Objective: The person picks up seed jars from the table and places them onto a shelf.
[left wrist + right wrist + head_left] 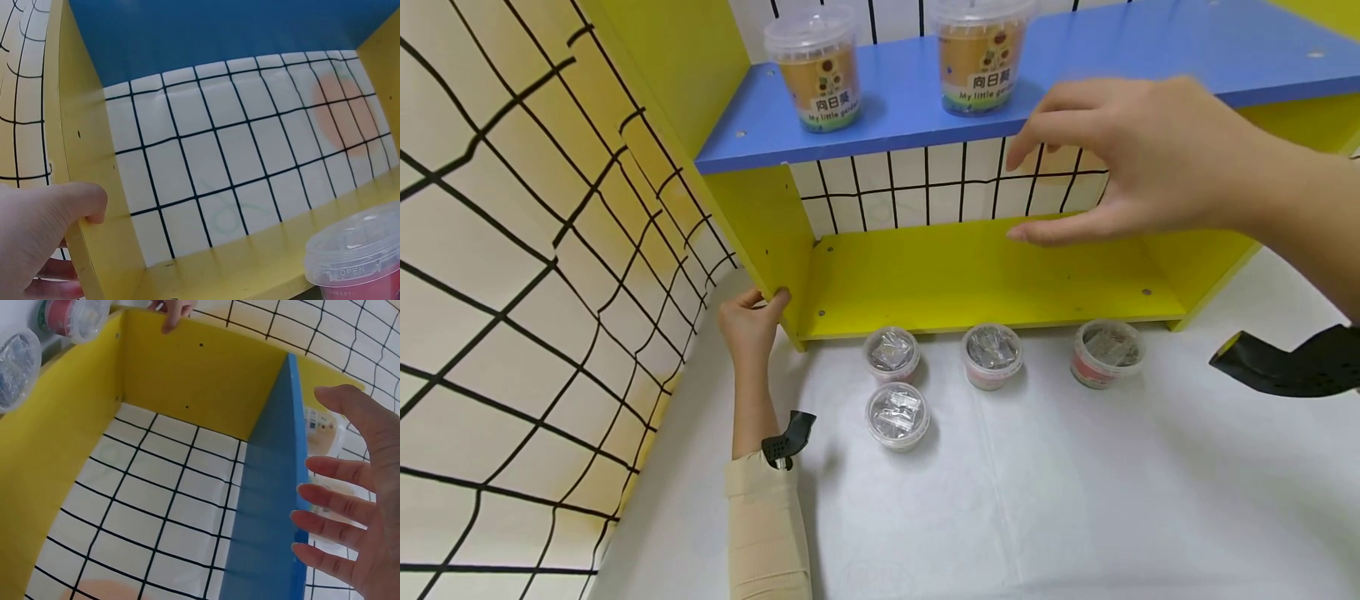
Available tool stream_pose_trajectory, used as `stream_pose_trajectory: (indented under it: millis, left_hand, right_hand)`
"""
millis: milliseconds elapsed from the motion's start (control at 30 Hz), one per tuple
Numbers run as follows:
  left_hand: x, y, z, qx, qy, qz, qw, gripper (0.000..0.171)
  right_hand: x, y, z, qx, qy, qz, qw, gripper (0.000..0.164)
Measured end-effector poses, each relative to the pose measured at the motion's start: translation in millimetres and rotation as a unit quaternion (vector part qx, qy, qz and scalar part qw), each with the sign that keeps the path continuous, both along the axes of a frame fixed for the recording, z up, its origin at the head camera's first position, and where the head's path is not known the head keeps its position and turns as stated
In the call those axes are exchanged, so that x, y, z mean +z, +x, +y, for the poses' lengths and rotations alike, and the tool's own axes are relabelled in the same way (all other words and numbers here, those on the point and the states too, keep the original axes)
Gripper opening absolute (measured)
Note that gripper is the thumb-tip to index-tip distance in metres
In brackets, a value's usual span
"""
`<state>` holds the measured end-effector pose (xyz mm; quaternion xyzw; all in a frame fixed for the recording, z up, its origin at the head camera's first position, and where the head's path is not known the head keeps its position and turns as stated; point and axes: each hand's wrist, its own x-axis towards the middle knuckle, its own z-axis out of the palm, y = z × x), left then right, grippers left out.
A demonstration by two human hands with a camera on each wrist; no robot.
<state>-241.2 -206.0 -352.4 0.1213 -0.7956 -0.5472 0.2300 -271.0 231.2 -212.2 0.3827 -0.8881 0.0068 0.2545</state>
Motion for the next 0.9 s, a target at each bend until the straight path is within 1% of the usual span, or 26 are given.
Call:
stream_pose_trajectory:
  millis: [33, 67, 100, 133, 200, 267, 500, 733, 900]
  left_hand:
    - [-0.4, -0.1, 0, 0.001, 0.000, -0.001, 1.0000, 0.029]
    - [-0.8, -0.3, -1, 0.001, 0.000, -0.002, 1.0000, 0.029]
    - [-1.1, -0.4, -1, 0.002, 0.000, -0.004, 1.0000, 0.029]
    - [-1.6, -0.7, -1, 0.003, 0.000, -0.005, 1.0000, 0.029]
    - [-2.4, -1.2, -2, 0.004, 0.001, -0.006, 1.0000, 0.030]
    - [-3.1, -1.6, -2, 0.005, 0.002, -0.008, 1.0000, 0.030]
    - [-4.1, -1.5, -3, 0.003, 0.004, -0.005, 1.0000, 0.029]
    - [-2.4, -2.0, -3, 0.003, 0.005, -0.011, 0.9999, 0.032]
    - [-1.7, -2.4, -2, -0.002, 0.008, -0.010, 0.9999, 0.032]
  right_hand:
    - [14.7, 27.6, -19, 0.006, -0.008, -0.010, 1.000, 0.069]
    - [27.6, 51.4, -35, 0.015, -0.018, -0.024, 0.999, 0.062]
    - [35.7, 67.9, -47, 0.018, -0.019, -0.028, 0.999, 0.058]
    - [41.1, 79.6, -55, 0.020, -0.021, -0.034, 0.999, 0.055]
    - [45.8, 93.5, -66, 0.022, -0.023, -0.051, 0.998, 0.051]
    - [44.3, 97.7, -71, 0.027, -0.020, -0.057, 0.998, 0.049]
    - [24.5, 91.1, -74, 0.042, -0.020, -0.076, 0.996, 0.049]
    - [5.4, 89.1, -80, 0.033, -0.028, -0.112, 0.993, 0.047]
    - [-7.5, 86.6, -84, 0.029, -0.028, -0.148, 0.988, 0.046]
